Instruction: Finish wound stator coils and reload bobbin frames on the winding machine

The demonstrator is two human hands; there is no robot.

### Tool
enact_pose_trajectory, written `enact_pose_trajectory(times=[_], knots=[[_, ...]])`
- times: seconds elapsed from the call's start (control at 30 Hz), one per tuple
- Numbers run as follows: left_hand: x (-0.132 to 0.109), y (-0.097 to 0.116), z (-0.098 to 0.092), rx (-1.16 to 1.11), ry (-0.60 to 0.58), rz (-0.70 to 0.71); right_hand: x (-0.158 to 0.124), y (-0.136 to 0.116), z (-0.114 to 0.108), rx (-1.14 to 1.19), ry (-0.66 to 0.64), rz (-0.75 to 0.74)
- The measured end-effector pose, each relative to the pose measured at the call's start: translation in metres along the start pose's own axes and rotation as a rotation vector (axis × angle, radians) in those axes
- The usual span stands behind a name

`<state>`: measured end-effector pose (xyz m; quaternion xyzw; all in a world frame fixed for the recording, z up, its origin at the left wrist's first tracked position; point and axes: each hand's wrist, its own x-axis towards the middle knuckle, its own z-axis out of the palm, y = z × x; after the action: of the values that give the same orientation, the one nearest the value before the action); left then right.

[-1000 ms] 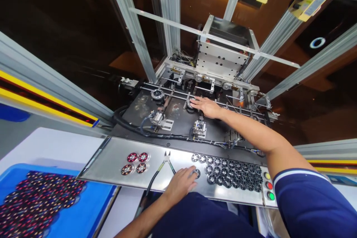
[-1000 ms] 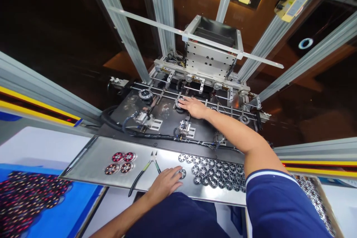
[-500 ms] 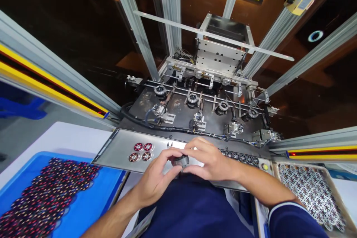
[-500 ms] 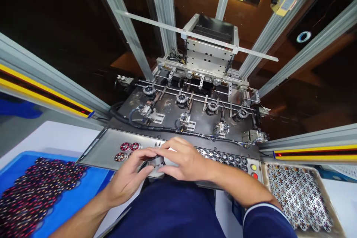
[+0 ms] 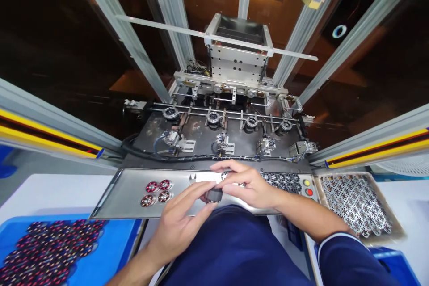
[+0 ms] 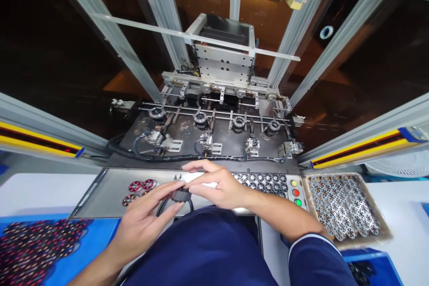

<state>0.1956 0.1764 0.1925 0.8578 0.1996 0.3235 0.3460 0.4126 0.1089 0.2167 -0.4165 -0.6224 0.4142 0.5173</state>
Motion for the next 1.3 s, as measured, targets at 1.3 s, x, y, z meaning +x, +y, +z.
enact_pose_trajectory(times=[1.3], knots=[[-0.072,-0.109,0.144,0.343,-0.507,0.014,0.099,0.145,-0.234,-0.988,-0.405,0.411]])
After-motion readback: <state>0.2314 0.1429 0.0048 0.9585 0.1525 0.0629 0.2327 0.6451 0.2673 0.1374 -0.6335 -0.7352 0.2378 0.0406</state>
